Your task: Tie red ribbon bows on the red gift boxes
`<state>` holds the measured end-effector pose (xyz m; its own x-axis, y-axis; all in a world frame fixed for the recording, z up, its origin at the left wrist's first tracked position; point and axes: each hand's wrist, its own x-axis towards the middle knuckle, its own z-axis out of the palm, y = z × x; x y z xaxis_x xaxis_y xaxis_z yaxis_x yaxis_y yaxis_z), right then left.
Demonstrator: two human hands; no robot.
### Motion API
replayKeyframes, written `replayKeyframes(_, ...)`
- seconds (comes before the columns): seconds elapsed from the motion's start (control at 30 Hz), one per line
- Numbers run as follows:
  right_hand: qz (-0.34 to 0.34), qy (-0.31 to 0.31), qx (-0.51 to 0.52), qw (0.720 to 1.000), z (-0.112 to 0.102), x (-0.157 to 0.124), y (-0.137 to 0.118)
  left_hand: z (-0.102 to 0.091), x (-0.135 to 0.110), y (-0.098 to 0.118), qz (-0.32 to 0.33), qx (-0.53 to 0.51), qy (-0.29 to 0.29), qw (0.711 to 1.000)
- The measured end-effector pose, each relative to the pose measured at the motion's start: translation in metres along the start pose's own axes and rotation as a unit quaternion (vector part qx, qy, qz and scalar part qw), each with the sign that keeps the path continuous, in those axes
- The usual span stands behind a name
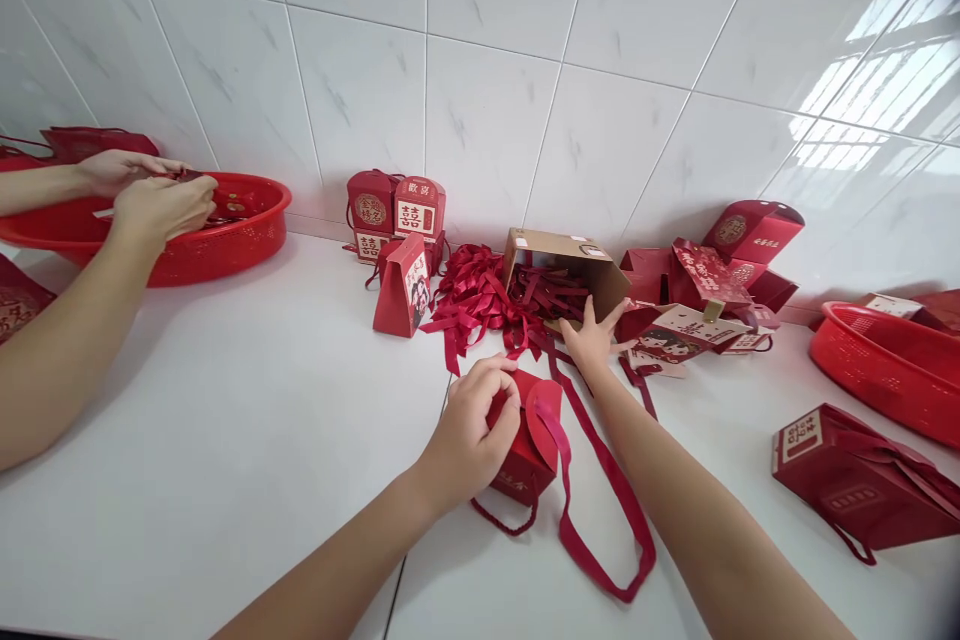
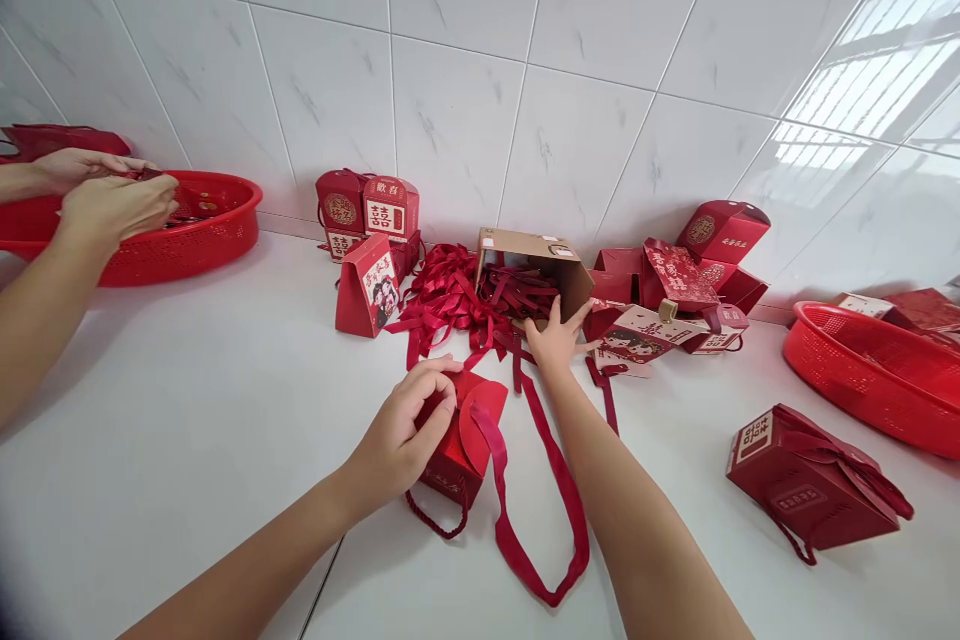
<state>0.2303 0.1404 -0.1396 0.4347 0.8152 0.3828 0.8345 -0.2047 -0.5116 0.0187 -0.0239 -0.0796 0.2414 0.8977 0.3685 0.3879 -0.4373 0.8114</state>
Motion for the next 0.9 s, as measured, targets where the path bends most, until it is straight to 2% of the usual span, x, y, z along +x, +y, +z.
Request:
replayKeyframes(0.2, 0.014, -0.030, 0.033, 0.999, 0.000, -0.001, -0.007, 0.000, 0.000, -0.002, -0.001, 0.006, -0.008, 1.000)
replayKeyframes(0.3, 0.046, -0.041, 0.068, 0.996, -0.014, -0.009, -0.014, 0.000, -0.001, -0.002, 0.001, -0.003, -0.007, 1.000)
replayKeyframes(0.37, 0.043, -0.062, 0.101, 0.992, -0.034, -0.017, -0.022, 0.000, -0.001, -0.002, 0.009, -0.019, -0.001, 1.000)
replayKeyframes(0.43, -0.008, -0.115, 0.143, 0.983, -0.061, -0.027, -0.032, 0.000, 0.000, -0.003, 0.018, -0.039, 0.013, 0.999)
replayKeyframes(0.5, -0.085, -0.206, 0.186, 0.957, -0.093, -0.040, -0.041, -0.001, 0.001, -0.003, 0.020, -0.056, 0.033, 0.998)
replayKeyframes(0.57, -0.164, -0.314, 0.215, 0.910, -0.124, -0.054, -0.048, -0.002, 0.002, -0.004, 0.014, -0.069, 0.055, 0.996)
replayKeyframes(0.6, -0.234, -0.374, 0.230, 0.867, -0.137, -0.060, -0.051, -0.003, 0.002, -0.004, 0.009, -0.074, 0.063, 0.995)
replayKeyframes(0.67, -0.314, -0.399, 0.227, 0.831, -0.156, -0.070, -0.054, -0.005, 0.003, -0.003, 0.001, -0.082, 0.073, 0.994)
replayKeyframes(0.7, -0.339, -0.394, 0.219, 0.826, -0.162, -0.073, -0.054, -0.006, 0.004, -0.003, -0.002, -0.084, 0.075, 0.994)
replayKeyframes(0.8, -0.358, -0.363, 0.195, 0.838, -0.169, -0.076, -0.054, -0.008, 0.005, -0.003, -0.002, -0.075, 0.060, 0.995)
replayKeyframes(0.9, -0.367, -0.365, 0.170, 0.839, -0.167, -0.079, -0.054, -0.008, 0.005, -0.002, 0.000, -0.062, 0.020, 0.998)
